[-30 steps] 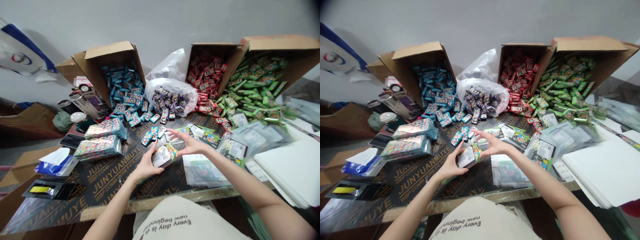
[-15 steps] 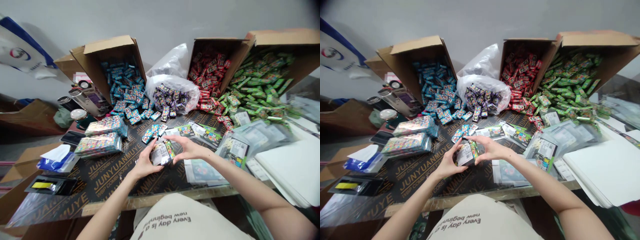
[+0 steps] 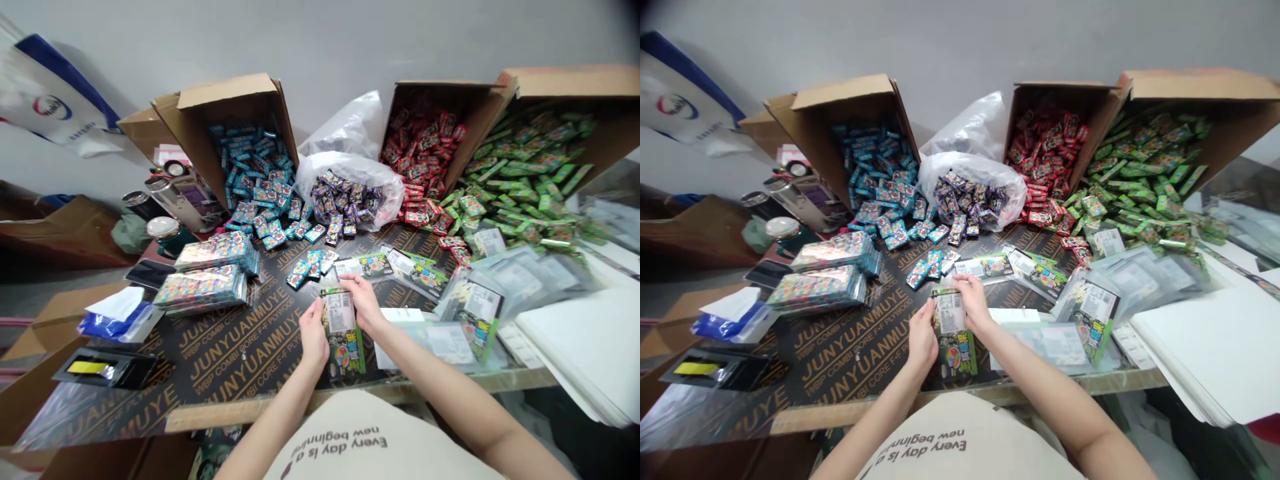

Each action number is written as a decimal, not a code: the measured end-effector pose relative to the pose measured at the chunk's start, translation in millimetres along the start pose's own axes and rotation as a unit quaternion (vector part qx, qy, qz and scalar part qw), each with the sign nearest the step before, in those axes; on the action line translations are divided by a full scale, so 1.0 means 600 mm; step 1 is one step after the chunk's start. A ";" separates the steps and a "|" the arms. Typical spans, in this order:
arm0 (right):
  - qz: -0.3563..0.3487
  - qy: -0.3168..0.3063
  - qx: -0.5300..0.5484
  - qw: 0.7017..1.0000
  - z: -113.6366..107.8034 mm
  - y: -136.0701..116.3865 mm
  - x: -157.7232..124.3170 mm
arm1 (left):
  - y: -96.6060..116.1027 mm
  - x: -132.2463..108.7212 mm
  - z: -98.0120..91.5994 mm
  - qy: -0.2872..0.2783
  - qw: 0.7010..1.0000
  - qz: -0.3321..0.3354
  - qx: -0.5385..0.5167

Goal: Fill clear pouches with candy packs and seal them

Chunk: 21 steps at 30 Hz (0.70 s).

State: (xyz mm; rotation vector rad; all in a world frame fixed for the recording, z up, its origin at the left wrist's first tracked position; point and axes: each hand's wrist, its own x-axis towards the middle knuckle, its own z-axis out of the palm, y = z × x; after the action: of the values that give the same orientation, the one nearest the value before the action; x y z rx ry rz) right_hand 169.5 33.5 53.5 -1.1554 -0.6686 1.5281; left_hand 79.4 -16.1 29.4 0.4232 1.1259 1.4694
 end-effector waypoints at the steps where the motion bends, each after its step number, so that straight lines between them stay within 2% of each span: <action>1: 0.018 -0.001 0.004 1.000 -0.002 0.001 -0.002 | -0.001 0.001 0.000 0.018 0.999 -0.022 -0.020; 3: 0.033 -0.010 0.023 0.999 -0.007 0.003 -0.009 | 0.004 0.007 0.000 0.035 0.996 -0.072 -0.044; 6: 0.051 -0.014 0.083 0.995 -0.018 0.003 -0.019 | 0.022 0.025 -0.001 0.008 0.992 -0.123 -0.019; 9: 0.090 -0.017 0.104 0.990 -0.030 0.003 -0.020 | 0.041 0.039 0.000 -0.020 0.992 -0.123 0.022; 11: 0.086 -0.033 0.077 0.993 -0.037 0.004 -0.016 | 0.050 0.043 0.002 -0.031 0.994 -0.095 0.041; 12: 0.065 -0.037 0.053 0.996 -0.041 0.005 -0.014 | 0.054 0.043 0.002 -0.038 0.995 -0.077 0.052; 14: -0.019 -0.030 -0.021 0.999 -0.050 0.008 -0.011 | 0.061 0.042 0.002 -0.051 0.995 -0.036 0.075; 17: -0.156 -0.031 -0.135 0.978 -0.067 0.010 -0.014 | 0.072 0.044 -0.002 -0.097 0.978 0.041 0.179; 19: -0.184 -0.054 -0.161 0.968 -0.077 0.008 -0.020 | 0.081 0.050 -0.004 -0.137 0.950 0.076 0.268; 21: -0.177 -0.065 -0.158 0.969 -0.084 0.003 -0.025 | 0.090 0.058 -0.003 -0.175 0.929 0.075 0.318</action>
State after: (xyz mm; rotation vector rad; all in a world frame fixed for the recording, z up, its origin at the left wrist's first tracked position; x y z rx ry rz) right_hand 214.2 11.2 37.8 -1.1009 -1.1753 1.2254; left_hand 38.8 22.4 61.4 1.1988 1.2770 1.0615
